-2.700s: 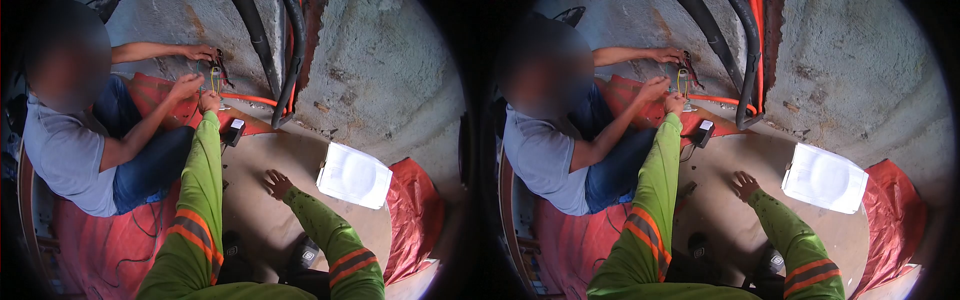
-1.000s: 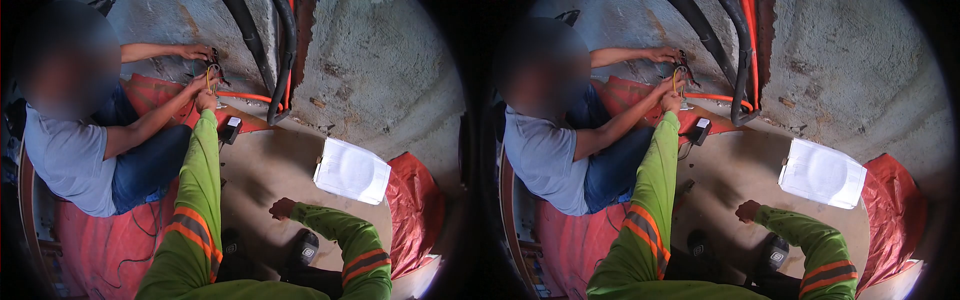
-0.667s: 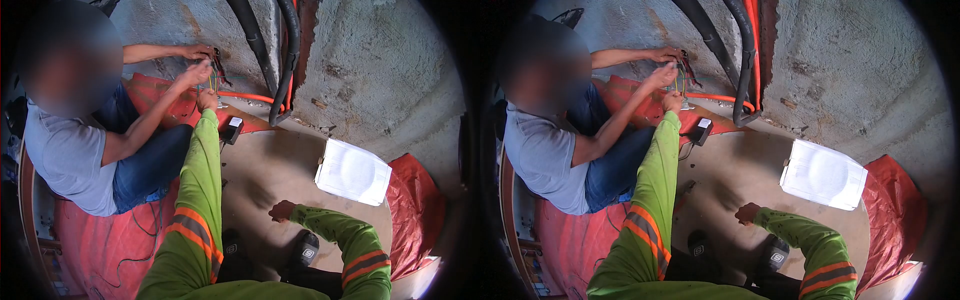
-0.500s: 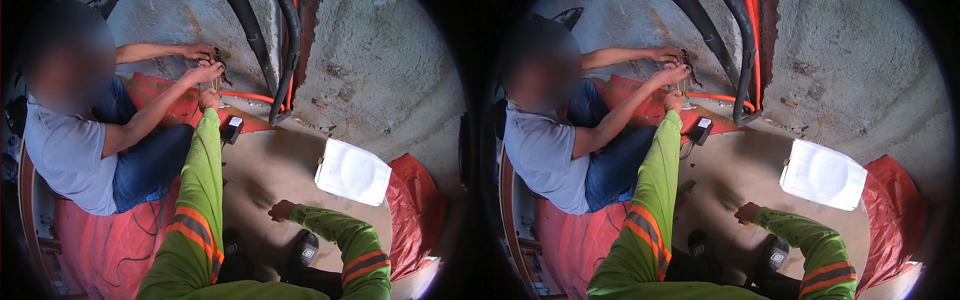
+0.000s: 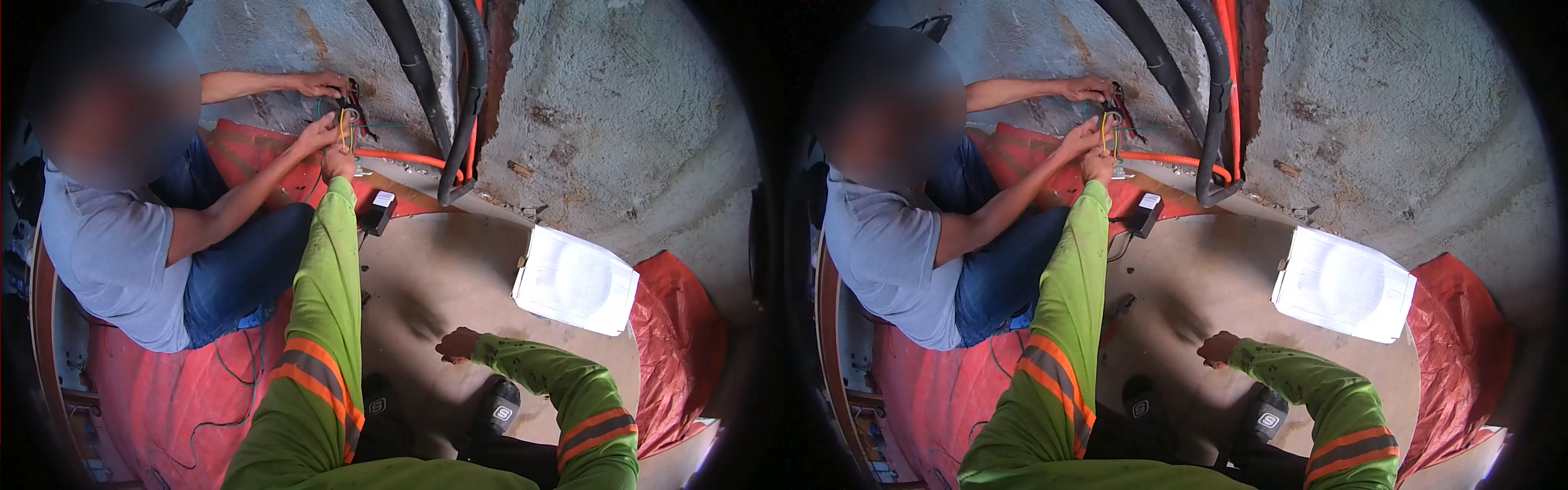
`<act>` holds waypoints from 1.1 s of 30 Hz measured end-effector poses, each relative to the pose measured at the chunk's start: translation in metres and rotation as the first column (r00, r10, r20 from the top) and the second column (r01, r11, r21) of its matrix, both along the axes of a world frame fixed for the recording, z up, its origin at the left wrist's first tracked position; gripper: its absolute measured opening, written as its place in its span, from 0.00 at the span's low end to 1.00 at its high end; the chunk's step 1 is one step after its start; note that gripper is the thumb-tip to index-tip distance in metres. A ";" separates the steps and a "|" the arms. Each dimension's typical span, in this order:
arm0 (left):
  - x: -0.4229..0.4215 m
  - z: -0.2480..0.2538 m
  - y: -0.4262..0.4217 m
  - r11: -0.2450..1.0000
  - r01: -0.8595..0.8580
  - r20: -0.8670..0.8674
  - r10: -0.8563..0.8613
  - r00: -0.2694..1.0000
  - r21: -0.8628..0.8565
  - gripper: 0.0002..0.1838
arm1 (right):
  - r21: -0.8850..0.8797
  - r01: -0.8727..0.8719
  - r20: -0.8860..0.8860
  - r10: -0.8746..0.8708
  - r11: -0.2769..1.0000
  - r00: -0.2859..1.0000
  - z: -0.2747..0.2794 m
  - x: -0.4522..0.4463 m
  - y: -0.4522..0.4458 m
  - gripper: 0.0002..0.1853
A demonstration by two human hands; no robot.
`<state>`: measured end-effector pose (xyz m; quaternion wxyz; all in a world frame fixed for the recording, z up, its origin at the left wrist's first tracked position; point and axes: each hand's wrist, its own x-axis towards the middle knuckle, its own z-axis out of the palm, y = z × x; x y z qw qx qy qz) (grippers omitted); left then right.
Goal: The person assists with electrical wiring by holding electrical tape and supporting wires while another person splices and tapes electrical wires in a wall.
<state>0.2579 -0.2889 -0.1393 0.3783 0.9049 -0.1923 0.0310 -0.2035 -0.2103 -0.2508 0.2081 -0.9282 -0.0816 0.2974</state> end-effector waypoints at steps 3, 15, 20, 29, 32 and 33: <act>-0.001 0.001 0.000 1.000 0.009 -0.019 -0.009 1.000 0.008 0.15 | -0.006 -0.001 0.004 0.001 1.000 1.000 -0.005 -0.002 0.000 0.16; -0.024 0.010 -0.003 0.996 -0.009 -0.010 0.010 1.000 0.091 0.16 | -0.009 -0.015 -0.010 0.015 1.000 1.000 -0.010 -0.002 0.001 0.17; -0.032 0.010 -0.006 0.994 -0.004 -0.033 0.007 0.999 0.105 0.16 | -0.003 -0.020 -0.007 0.020 1.000 1.000 -0.010 0.000 0.002 0.17; -0.035 0.013 -0.002 0.997 -0.001 -0.013 0.002 1.000 0.078 0.16 | 0.009 -0.002 0.028 0.001 1.000 1.000 -0.018 -0.008 0.000 0.15; -0.025 0.001 -0.004 0.999 -0.023 0.020 0.022 1.000 0.037 0.16 | 0.004 -0.011 0.045 0.011 1.000 0.999 -0.024 -0.009 0.000 0.14; -0.025 0.000 -0.004 0.999 -0.015 0.018 0.014 1.000 0.034 0.15 | 0.013 -0.010 0.021 0.010 1.000 1.000 -0.023 -0.008 0.000 0.14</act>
